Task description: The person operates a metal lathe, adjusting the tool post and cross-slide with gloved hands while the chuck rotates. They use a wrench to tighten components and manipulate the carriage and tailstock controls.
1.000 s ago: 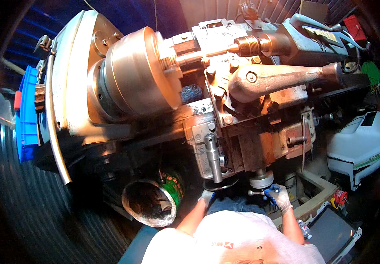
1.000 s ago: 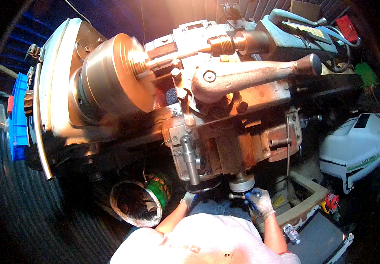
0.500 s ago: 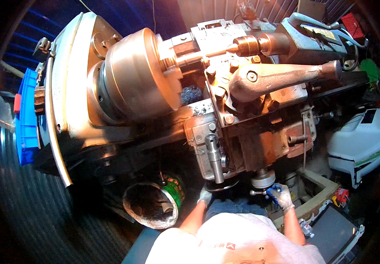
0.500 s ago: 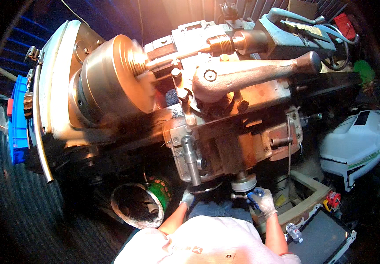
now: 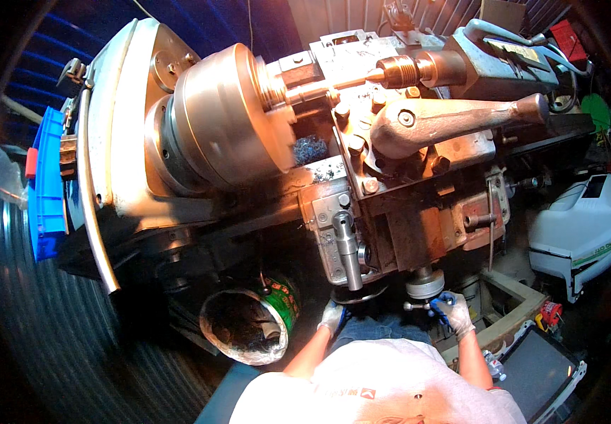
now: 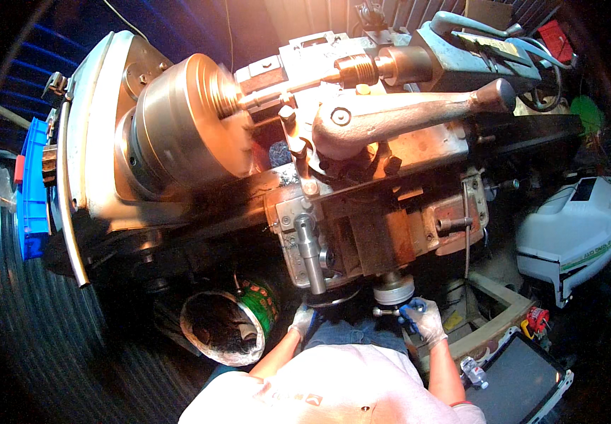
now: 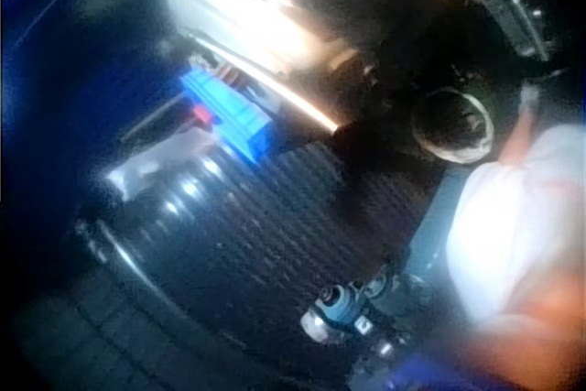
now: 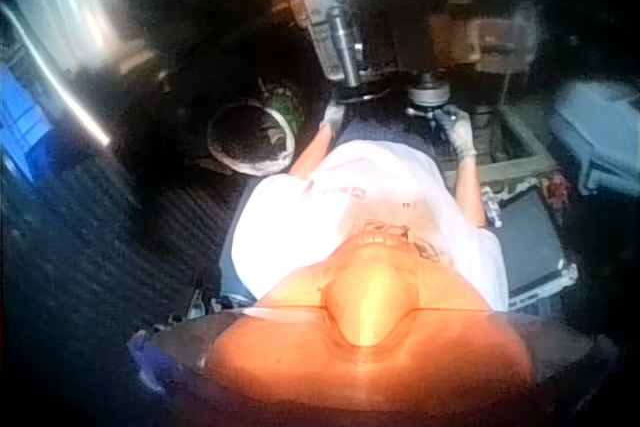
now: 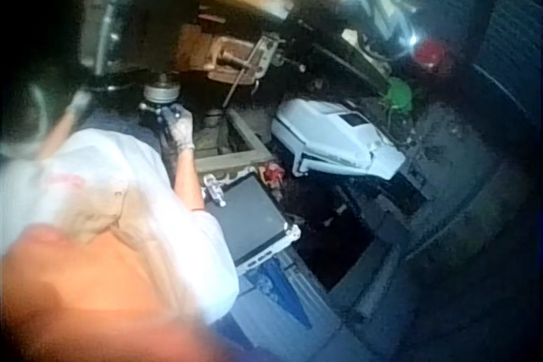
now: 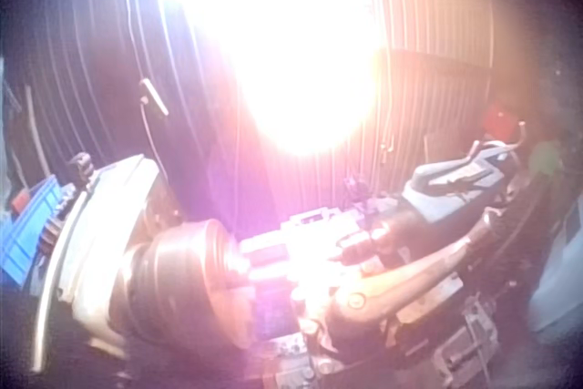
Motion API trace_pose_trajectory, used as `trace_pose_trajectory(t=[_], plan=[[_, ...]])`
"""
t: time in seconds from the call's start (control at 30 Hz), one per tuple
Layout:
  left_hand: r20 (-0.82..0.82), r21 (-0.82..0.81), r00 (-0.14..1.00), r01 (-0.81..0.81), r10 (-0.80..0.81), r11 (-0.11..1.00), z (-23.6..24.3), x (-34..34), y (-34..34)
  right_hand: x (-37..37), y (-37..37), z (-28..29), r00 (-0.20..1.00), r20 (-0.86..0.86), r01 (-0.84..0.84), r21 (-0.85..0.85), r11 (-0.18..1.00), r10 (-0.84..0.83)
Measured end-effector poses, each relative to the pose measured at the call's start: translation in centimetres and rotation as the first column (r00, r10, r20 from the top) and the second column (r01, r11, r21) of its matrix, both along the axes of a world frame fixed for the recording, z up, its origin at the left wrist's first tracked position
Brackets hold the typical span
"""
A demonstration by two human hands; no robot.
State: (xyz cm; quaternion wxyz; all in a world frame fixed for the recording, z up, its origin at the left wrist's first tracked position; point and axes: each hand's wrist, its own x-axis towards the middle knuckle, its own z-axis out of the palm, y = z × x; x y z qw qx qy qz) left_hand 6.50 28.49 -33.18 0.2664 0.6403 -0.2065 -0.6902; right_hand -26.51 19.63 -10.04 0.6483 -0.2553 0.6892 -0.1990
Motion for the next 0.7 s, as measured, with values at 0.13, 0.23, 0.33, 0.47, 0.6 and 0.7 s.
trace_pose_trajectory(t=[0.13,0.23,0.33,0.47,0.6,0.7], plan=[[-0.088,0.096,0.996,-0.025,0.034,0.995,-0.2,0.0,-0.1,-0.5,0.7,-1.3,0.999,0.017,0.028,-0.025,0.999,-0.027],[-0.142,0.136,0.986,-0.065,0.084,0.989,0.3,0.0,-0.3,-0.7,1.1,-2.0,1.000,0.019,0.023,-0.064,0.998,-0.022],[0.032,0.087,0.998,0.047,-0.050,0.995,-0.1,0.3,0.1,-0.3,0.7,-1.1,0.999,0.025,0.033,-0.043,0.999,-0.032],[0.078,0.140,0.996,0.040,-0.052,0.989,1.9,0.1,-0.8,-0.4,0.2,-0.5,0.997,-0.054,-0.054,0.036,0.998,0.056],[0.011,0.213,0.999,-0.034,0.032,0.976,-0.3,0.2,0.3,0.1,-0.2,0.0,0.999,-0.037,-0.030,0.041,0.999,0.031],[0.062,0.154,0.998,-0.001,-0.009,0.988,1.1,-0.1,-0.6,-0.4,0.5,-1.0,1.000,0.003,-0.001,-0.011,1.000,0.001]])
